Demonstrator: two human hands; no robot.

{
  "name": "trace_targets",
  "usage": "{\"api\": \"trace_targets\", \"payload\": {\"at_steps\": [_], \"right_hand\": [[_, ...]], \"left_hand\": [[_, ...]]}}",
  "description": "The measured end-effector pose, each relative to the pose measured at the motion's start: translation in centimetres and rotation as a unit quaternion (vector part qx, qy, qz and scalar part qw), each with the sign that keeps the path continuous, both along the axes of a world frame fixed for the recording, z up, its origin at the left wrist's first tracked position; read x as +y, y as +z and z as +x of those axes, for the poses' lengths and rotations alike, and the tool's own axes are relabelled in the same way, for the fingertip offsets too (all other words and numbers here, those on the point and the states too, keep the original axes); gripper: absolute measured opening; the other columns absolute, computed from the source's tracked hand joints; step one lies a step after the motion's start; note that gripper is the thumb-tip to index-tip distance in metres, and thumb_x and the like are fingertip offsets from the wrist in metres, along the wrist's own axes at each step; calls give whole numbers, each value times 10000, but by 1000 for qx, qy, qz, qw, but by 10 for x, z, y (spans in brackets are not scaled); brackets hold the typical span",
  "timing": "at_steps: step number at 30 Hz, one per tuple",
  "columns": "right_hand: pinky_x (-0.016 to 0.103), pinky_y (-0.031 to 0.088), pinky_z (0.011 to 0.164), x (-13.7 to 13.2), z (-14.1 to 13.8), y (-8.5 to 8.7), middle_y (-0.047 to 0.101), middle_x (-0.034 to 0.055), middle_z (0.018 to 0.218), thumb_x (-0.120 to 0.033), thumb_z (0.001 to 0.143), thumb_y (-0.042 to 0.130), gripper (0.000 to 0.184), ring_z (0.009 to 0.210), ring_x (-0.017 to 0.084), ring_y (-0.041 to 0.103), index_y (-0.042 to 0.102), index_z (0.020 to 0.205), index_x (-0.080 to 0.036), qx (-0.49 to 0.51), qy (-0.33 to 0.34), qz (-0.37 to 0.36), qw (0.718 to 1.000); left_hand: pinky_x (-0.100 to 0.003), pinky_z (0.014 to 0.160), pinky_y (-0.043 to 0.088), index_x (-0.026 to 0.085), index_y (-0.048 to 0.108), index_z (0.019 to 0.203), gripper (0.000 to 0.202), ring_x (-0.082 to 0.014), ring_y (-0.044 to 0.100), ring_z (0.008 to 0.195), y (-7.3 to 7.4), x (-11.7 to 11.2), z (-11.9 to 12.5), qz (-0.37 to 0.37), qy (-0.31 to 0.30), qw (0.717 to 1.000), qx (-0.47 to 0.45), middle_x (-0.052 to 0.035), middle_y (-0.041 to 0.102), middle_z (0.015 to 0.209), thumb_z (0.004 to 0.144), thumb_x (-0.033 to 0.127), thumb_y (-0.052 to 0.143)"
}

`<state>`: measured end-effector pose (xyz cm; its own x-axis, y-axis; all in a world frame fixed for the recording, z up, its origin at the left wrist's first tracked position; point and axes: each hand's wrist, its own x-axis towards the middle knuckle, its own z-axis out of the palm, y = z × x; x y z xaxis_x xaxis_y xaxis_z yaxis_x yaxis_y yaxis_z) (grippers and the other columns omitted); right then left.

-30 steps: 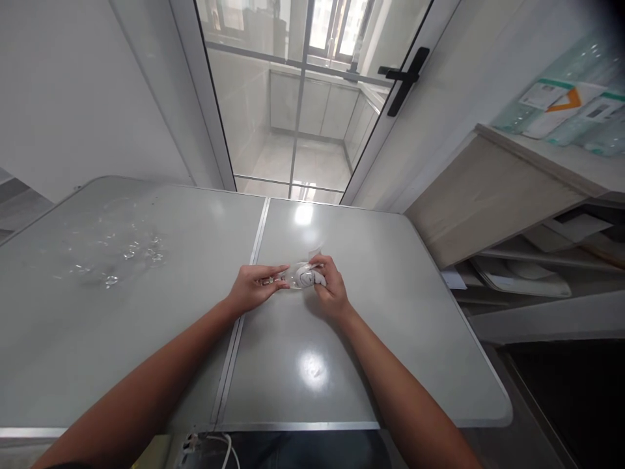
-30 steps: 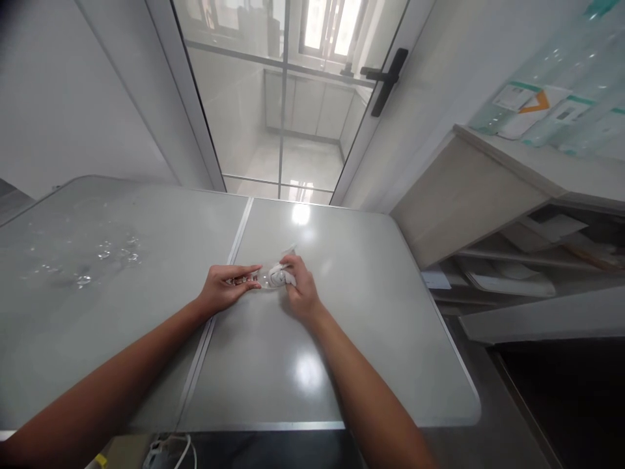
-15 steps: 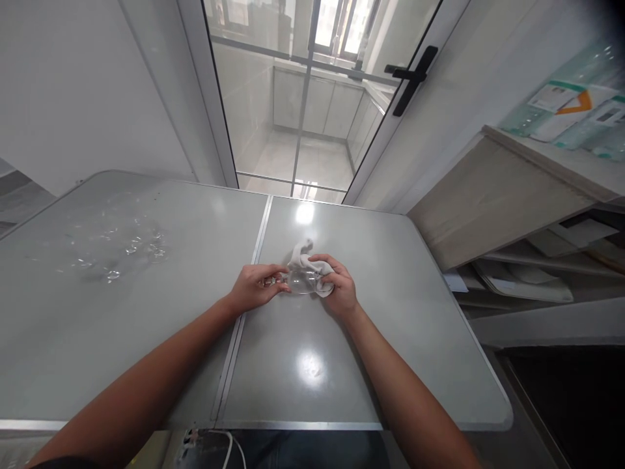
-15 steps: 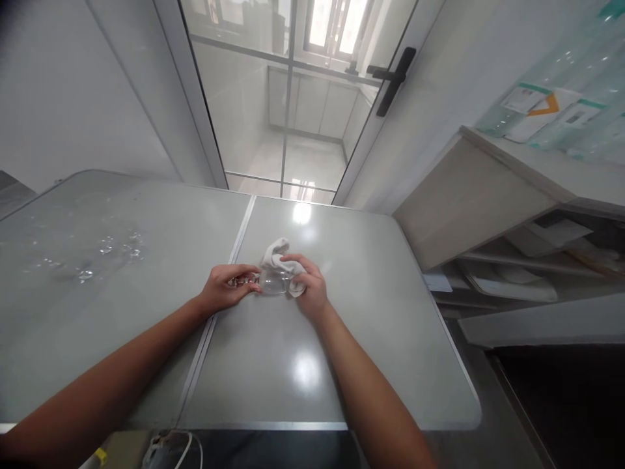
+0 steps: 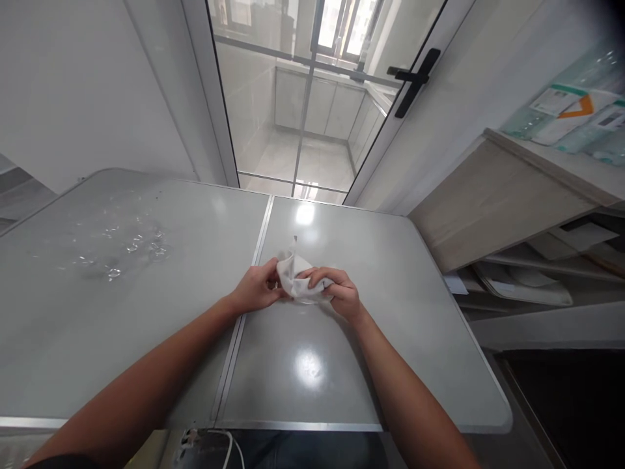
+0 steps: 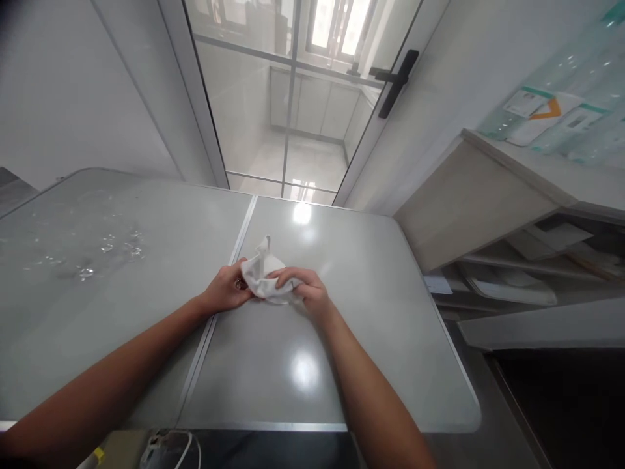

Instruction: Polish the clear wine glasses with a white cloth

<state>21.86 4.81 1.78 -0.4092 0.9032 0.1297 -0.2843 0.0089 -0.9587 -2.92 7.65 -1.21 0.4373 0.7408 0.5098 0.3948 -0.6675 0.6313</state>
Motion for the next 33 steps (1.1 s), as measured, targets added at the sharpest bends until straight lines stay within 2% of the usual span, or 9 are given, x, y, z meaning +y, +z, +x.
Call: {"api": "trace_targets", "payload": {"at_steps": [3, 7, 9, 13, 18, 23, 26, 29, 33], "right_hand": [[352, 463, 862, 0, 1, 3, 754, 86, 1120, -155, 636, 512, 376, 1049, 287, 634, 782, 895, -187, -56, 25, 44, 997], [273, 400, 636, 4, -2, 3, 686, 22, 804, -169, 682, 516, 406, 691, 182, 552, 764, 1004, -183, -70, -2, -33, 997], [268, 399, 598, 6, -4, 1, 686, 23, 802, -194, 690, 537, 407, 659, 179, 546, 755, 1033, -176, -22, -15, -88, 996], [270, 464, 636, 8, -9, -4, 741, 49, 911, -216, 710, 601, 419, 749, 200, 620, 757, 1095, -166, 53, -31, -178, 982], [252, 492, 681, 9, -12, -8, 768, 54, 952, -187, 731, 682, 335, 802, 185, 644, 790, 1046, -147, 70, -79, -196, 975], [338, 561, 825, 6, -16, -10, 779, 79, 1060, -205, 770, 694, 425, 948, 244, 701, 751, 1188, -154, 99, -55, -221, 969], [399, 572, 892, 5, -22, -8, 778, 85, 1082, -200, 770, 697, 434, 999, 269, 710, 732, 1202, -166, 113, -70, -231, 964], [378, 565, 903, 6, -24, -7, 769, 74, 1143, -199, 770, 679, 433, 1029, 263, 702, 729, 1200, -184, 121, -103, -202, 966], [321, 531, 859, 6, -15, -6, 756, 26, 1153, -184, 767, 619, 535, 1003, 229, 676, 702, 1293, -235, 43, -139, -90, 985]], "left_hand": [[-220, 491, 398, 215, 548, 872, 360, -100, 527, 482, -4, 1, -2, 29, 3, 999, 18, 52, 592, 633, 778, 433, 818], [-208, 484, 381, 221, 502, 814, 483, -78, 484, 469, -5, 1, -1, 53, 8, 999, -3, 81, 549, 608, 729, 519, 874], [-196, 487, 388, 229, 438, 793, 539, -71, 478, 474, -4, 0, 0, 48, 25, 998, -33, 92, 549, 601, 728, 530, 880], [-192, 514, 434, 241, 377, 817, 547, -67, 487, 482, 1, -1, 1, 43, 55, 996, -61, 73, 643, 649, 779, 489, 862], [-193, 515, 438, 247, 378, 859, 506, -78, 538, 489, 0, 2, 0, 100, 142, 983, -55, 56, 684, 672, 821, 452, 840], [-214, 518, 410, 241, 408, 841, 473, -99, 570, 492, 0, 9, -2, 128, 203, 971, 6, 56, 663, 642, 856, 507, 798], [-225, 524, 395, 236, 430, 825, 426, -113, 592, 503, 1, 10, -3, 146, 199, 968, 39, 53, 644, 627, 896, 492, 763], [-229, 527, 386, 234, 439, 819, 407, -119, 605, 512, 0, 7, -1, 148, 166, 974, 46, 55, 629, 614, 902, 468, 761], [-224, 533, 396, 235, 438, 843, 401, -104, 591, 512, -2, 0, 4, 53, 88, 994, 34, 60, 680, 674, 877, 436, 785]]}}
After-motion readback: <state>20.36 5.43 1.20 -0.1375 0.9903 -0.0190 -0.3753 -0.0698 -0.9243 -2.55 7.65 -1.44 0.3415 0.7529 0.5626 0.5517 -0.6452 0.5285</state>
